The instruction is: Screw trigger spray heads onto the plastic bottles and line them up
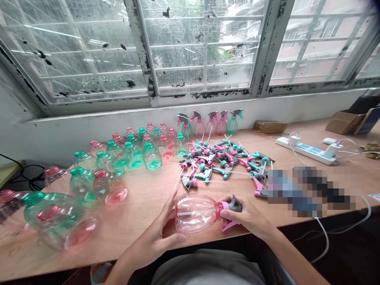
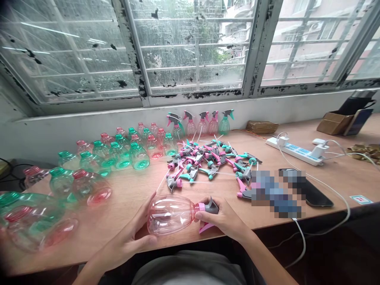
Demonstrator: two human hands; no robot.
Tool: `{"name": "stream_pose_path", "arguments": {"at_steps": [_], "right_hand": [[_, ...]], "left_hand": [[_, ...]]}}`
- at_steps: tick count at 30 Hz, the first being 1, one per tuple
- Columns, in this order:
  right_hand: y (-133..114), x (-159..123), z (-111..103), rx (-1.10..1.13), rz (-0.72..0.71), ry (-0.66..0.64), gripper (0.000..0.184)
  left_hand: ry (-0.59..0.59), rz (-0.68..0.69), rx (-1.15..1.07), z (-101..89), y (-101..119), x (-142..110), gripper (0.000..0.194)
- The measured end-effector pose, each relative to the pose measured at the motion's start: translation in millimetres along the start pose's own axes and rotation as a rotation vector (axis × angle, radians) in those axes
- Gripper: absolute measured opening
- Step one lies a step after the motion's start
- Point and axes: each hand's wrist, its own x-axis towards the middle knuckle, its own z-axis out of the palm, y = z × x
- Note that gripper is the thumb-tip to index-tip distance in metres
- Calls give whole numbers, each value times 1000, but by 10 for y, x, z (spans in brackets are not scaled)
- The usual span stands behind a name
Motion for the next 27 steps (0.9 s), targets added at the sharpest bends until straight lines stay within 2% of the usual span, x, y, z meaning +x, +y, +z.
{"name": "stream_pose_path", "arguments": {"at_steps": [5, 8, 11, 15, 20, 27], "right_hand": [[-4, 1, -7, -16, -3, 2, 33], [9, 1, -8, 7, 6, -7, 33], [5, -2, -3, 9, 21, -22, 34], [-1, -6, 0, -22, 12, -17, 34], [25, -4, -2, -1, 20, -7, 36], [18, -3, -8, -36, 12, -29, 32]], "left_hand": [[-19, 8, 1, 0, 45, 23, 86], [-11, 21, 45, -7, -1, 21, 90], [-7, 46, 58, -9, -64, 10, 85], [-10, 30, -53, 6, -48, 13, 99], [-56, 30, -46, 17, 52, 29, 78], [-57, 97, -40, 8, -15, 25, 74]]}}
